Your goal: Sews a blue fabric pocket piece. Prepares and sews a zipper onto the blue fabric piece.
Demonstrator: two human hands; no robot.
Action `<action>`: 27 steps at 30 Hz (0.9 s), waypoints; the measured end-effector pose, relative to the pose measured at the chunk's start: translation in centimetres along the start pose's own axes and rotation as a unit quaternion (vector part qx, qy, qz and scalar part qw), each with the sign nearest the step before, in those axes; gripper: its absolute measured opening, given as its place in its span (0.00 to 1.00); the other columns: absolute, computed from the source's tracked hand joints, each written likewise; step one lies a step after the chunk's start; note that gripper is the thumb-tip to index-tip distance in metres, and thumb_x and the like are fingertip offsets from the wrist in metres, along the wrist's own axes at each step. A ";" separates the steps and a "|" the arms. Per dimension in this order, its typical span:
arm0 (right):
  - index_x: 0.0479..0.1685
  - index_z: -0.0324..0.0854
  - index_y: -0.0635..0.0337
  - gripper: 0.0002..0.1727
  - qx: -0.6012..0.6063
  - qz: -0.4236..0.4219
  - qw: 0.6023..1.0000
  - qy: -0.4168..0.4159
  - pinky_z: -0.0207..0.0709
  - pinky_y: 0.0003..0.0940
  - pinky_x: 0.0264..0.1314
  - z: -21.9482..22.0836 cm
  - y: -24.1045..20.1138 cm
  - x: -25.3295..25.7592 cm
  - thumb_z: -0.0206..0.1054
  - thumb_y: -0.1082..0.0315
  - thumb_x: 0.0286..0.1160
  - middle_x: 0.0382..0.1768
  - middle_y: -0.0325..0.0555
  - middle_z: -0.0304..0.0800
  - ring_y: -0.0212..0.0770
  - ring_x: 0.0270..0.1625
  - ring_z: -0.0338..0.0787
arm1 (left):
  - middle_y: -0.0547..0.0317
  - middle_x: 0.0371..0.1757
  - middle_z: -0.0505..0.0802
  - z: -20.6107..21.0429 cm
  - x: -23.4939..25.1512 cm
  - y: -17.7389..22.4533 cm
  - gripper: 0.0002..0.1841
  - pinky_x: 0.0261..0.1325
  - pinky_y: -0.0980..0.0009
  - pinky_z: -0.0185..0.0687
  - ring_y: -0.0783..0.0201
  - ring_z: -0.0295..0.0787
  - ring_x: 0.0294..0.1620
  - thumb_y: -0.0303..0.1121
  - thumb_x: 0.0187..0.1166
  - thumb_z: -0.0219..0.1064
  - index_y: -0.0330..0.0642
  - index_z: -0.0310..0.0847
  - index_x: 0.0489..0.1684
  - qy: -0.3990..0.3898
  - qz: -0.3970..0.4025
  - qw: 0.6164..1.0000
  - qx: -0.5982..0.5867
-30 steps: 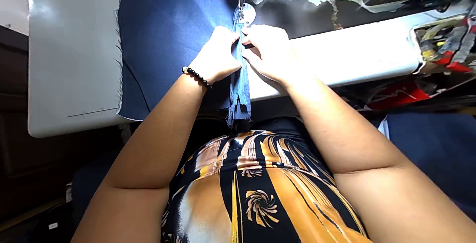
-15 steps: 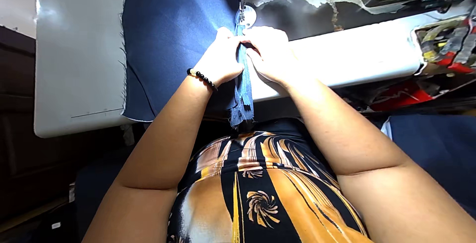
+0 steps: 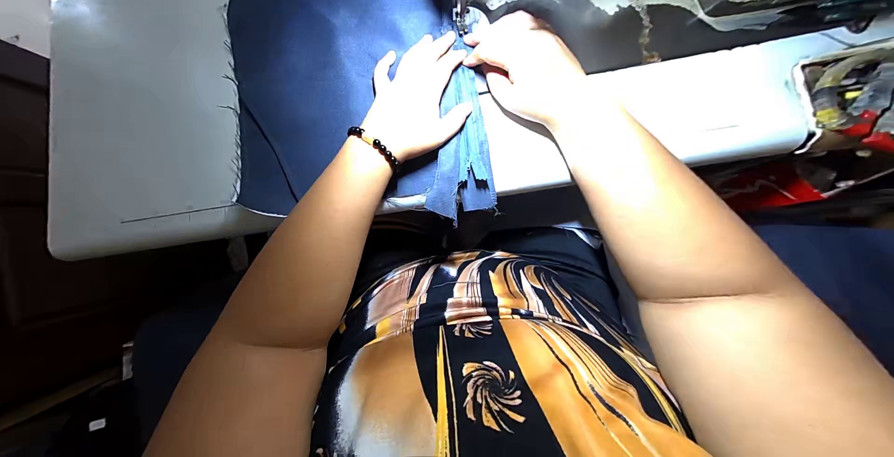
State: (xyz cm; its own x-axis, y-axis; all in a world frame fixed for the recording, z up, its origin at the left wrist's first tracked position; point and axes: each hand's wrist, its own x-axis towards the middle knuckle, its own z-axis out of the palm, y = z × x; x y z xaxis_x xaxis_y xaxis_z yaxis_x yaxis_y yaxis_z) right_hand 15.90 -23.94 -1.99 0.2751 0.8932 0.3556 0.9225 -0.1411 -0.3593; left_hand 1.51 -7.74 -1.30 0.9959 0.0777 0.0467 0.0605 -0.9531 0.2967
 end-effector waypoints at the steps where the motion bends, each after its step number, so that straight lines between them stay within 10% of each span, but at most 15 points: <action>1: 0.57 0.91 0.58 0.21 0.001 0.000 1.000 0.009 0.67 0.54 0.80 0.1 0.0 0.0 0.52 0.74 0.78 0.68 0.52 0.89 0.57 0.77 0.81 | 0.61 0.95 0.63 0.0 0.1 -0.1 0.38 0.86 0.29 0.36 0.53 0.49 0.96 0.62 0.80 0.50 0.54 0.66 0.89 0.003 0.001 1.000 0.001; 12: 0.60 0.88 0.57 0.20 -0.030 0.043 0.998 -0.027 0.68 0.61 0.74 0.1 -0.3 0.5 0.53 0.72 0.79 0.68 0.55 0.84 0.61 0.75 0.78 | 0.61 0.95 0.63 -0.1 1.0 -0.7 0.37 0.85 0.28 0.36 0.52 0.49 0.96 0.61 0.80 0.49 0.56 0.65 0.90 -0.003 0.003 1.000 0.009; 18: 0.68 0.85 0.54 0.21 -0.071 0.070 0.994 -0.044 0.72 0.63 0.71 0.0 -1.1 0.6 0.55 0.73 0.80 0.67 0.56 0.83 0.65 0.74 0.78 | 0.57 0.94 0.63 -0.8 2.3 -1.1 0.31 0.87 0.28 0.34 0.54 0.48 0.97 0.61 0.80 0.53 0.53 0.74 0.74 -0.009 -0.012 1.000 -0.003; 23: 0.63 0.86 0.59 0.19 -0.058 0.035 0.994 -0.086 0.76 0.58 0.56 -1.1 -4.3 -3.4 0.56 0.68 0.79 0.61 0.57 0.85 0.63 0.66 0.81 | 0.46 0.81 0.81 0.4 -3.0 1.5 0.17 0.86 0.53 0.64 0.52 0.73 0.85 0.41 0.87 0.60 0.36 0.88 0.52 0.062 0.042 0.991 -0.107; 27: 0.63 0.89 0.58 0.19 -0.019 0.059 0.998 0.023 0.75 0.57 0.73 0.7 -6.3 -7.4 0.56 0.66 0.84 0.68 0.56 0.89 0.57 0.72 0.86 | 0.47 0.69 0.90 1.8 -5.7 2.8 0.13 0.78 0.61 0.76 0.56 0.85 0.73 0.36 0.82 0.66 0.36 0.93 0.47 0.133 0.067 0.978 -0.145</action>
State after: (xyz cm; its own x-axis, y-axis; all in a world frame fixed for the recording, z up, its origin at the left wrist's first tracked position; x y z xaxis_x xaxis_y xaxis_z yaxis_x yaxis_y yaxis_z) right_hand 7.84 -29.33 -2.95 0.3944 0.8486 0.3527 0.8921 -0.2616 -0.3683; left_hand -3.89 -11.41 -2.48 0.9383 0.0675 0.3391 -0.1298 -0.8403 0.5264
